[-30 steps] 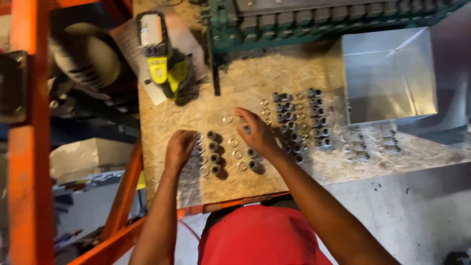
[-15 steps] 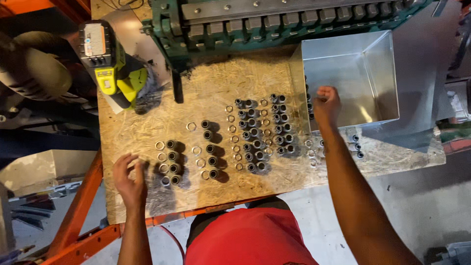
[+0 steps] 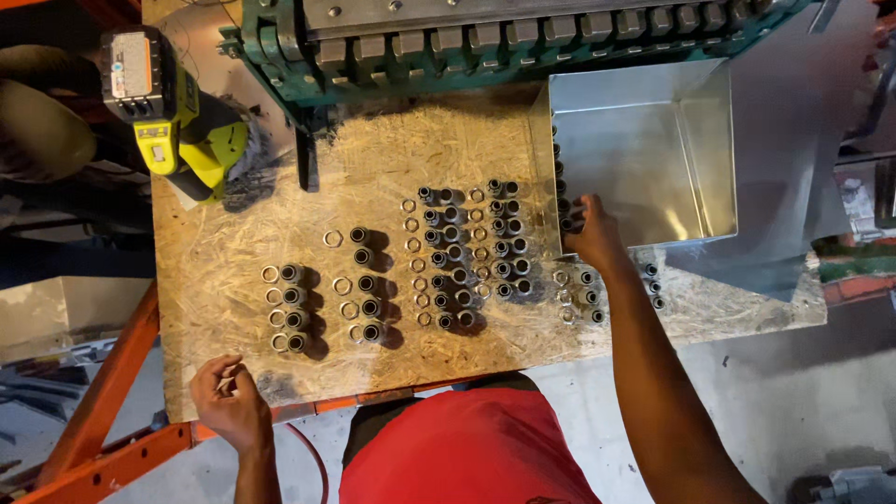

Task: The person repeatedly picks up small metal rings and cylindrical metal pieces from a workbench, fits them together by hand, and places the assembled units into a metal bin. The process is repeated continuously throughout the clip.

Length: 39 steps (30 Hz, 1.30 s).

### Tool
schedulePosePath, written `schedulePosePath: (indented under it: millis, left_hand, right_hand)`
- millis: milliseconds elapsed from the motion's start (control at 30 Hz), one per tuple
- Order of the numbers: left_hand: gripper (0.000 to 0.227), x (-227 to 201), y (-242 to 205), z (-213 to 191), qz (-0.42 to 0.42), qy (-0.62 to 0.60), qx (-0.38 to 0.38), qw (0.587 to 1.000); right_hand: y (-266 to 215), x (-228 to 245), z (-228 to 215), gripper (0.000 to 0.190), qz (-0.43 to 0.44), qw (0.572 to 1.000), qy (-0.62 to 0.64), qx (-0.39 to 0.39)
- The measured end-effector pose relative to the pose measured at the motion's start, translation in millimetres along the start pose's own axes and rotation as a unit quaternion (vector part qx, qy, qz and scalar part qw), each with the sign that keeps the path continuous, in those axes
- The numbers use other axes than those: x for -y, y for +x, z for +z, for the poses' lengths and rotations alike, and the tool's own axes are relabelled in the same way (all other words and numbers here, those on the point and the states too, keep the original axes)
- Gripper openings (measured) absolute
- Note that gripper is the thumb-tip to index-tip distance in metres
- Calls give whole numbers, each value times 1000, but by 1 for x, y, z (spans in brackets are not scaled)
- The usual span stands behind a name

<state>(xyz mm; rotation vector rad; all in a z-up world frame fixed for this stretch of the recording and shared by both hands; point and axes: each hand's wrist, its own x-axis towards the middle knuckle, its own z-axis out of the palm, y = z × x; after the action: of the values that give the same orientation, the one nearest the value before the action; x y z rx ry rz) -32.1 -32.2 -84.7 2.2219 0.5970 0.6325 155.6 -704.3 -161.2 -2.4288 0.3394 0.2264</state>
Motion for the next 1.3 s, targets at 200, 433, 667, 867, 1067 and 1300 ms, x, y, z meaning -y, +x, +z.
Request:
schedulePosePath:
  millis: [200,433,667,867,1067,1300]
  left_hand:
    - [31,-33,-13,-8,-12,-66,39,997]
    - [27,-66,-46,5,-108,-332,232,908]
    - [32,-171,-30,-9,181,-252,364,878]
    - [25,-146,3,-29,209,-262,340,879]
    - [38,-128,22,-45,161,-286,358,874]
    - [28,-113,68,-58,39,-117,409,904]
  right_hand:
    - [-16,4,0,79,5,994,-62,-90]
    - [-121,143,-16,36,22,965,251,-68]
    - [-233,279,106,45,-6,804,510,305]
    - [-253,335,119,43,8,840,464,282]
    - [-256,363,148,44,11,842,473,259]
    - [-257,369,184,61,-29,814,535,224]
